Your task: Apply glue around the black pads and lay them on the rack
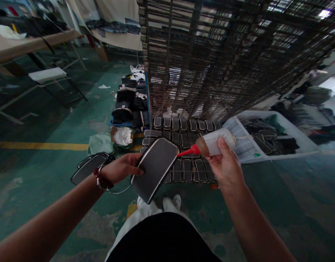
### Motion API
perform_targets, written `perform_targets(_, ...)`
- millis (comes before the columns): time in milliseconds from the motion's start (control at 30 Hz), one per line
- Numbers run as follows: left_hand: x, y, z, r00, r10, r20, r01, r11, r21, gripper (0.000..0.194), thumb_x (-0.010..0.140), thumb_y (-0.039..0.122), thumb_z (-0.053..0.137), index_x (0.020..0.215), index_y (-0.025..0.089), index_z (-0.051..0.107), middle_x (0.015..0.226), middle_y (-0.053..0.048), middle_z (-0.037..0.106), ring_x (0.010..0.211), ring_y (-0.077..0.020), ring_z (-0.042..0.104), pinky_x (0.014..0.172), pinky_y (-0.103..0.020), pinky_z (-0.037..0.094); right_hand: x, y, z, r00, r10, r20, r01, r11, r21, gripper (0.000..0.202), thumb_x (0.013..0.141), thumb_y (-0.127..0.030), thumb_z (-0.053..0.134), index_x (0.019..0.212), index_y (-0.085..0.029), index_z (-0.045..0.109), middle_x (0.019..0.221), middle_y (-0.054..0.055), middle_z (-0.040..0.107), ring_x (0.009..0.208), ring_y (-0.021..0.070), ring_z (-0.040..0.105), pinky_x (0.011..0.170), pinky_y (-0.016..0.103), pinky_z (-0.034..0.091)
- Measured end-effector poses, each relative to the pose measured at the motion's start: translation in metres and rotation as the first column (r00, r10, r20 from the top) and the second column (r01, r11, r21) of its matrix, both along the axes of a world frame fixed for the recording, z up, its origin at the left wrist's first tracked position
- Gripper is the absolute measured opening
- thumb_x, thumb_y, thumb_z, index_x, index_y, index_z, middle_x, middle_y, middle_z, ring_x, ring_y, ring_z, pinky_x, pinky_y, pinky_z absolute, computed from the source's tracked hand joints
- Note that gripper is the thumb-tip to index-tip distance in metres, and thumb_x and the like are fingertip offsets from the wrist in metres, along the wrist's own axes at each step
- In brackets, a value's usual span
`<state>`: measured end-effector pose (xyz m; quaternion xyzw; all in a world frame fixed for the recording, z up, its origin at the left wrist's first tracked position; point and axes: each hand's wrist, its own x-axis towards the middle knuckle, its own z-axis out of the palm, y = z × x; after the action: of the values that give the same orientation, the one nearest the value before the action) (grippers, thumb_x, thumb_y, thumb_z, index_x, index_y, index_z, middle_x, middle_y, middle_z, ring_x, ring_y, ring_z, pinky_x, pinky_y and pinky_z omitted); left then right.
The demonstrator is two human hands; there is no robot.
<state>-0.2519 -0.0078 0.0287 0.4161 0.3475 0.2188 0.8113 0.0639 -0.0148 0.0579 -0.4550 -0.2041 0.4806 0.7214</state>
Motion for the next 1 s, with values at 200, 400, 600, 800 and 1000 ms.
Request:
perform_targets(200,0.006,0.001,0.0,0.997,0.028,0.07,-0.025,0.998,-0.05,0.04,0.067,0.008,0.078,0.106,0.016,0.075,0.094,-0.008,0.081,0.081,-0.02,0.075,0.079,-0.03,0.059,-0.002,0.002,-0.005,0.997,-0.065,-0.032,0.065,0.998,0.005,0.038,0.065,-0.038,0.091,0.093,-0.023,0.072,0.087,-0.001,0.074,0.077,0.0171,0.07,0.054,0.026,0.059)
perform_targets(400,0.009,0.003,-0.003,0.993,0.07,0.095,-0.061,0.993,-0.1,0.043,0.066,0.006,0.077,0.108,0.015,0.074,0.099,-0.009,0.08,0.08,-0.02,0.076,0.078,-0.03,0.06,-0.01,-0.004,-0.006,0.999,-0.031,0.008,0.031,0.999,-0.014,0.037,0.066,-0.04,0.09,0.091,-0.023,0.07,0.083,-0.001,0.072,0.072,0.0167,0.068,0.054,0.027,0.057)
perform_targets(600,0.013,0.005,-0.003,0.99,0.11,0.089,-0.098,0.986,-0.136,0.038,0.069,0.004,0.074,0.105,0.016,0.074,0.096,-0.009,0.08,0.082,-0.0206,0.076,0.077,-0.03,0.06,-0.017,-0.01,-0.01,0.999,0.011,0.054,-0.009,0.999,-0.033,0.032,0.071,-0.042,0.087,0.09,-0.023,0.07,0.08,-0.001,0.072,0.07,0.0172,0.067,0.049,0.025,0.052)
perform_targets(800,0.014,0.006,-0.006,0.987,0.138,0.084,-0.123,0.979,-0.164,0.041,0.069,0.006,0.074,0.109,0.014,0.072,0.094,-0.01,0.08,0.079,-0.022,0.076,0.074,-0.031,0.06,-0.024,-0.019,-0.014,0.996,0.036,0.084,-0.033,0.999,-0.041,0.032,0.07,-0.042,0.087,0.091,-0.024,0.07,0.081,0.0,0.072,0.07,0.0177,0.067,0.055,0.029,0.057)
perform_targets(1000,0.016,0.008,-0.01,0.98,0.191,0.061,-0.175,0.963,-0.206,0.042,0.066,0.006,0.075,0.107,0.013,0.072,0.091,-0.011,0.08,0.074,-0.0213,0.075,0.07,-0.031,0.061,-0.03,-0.029,-0.017,0.984,0.086,0.157,-0.084,0.996,-0.019,0.028,0.075,-0.041,0.083,0.093,-0.024,0.071,0.082,0.0,0.069,0.068,0.0157,0.066,0.054,0.027,0.056)
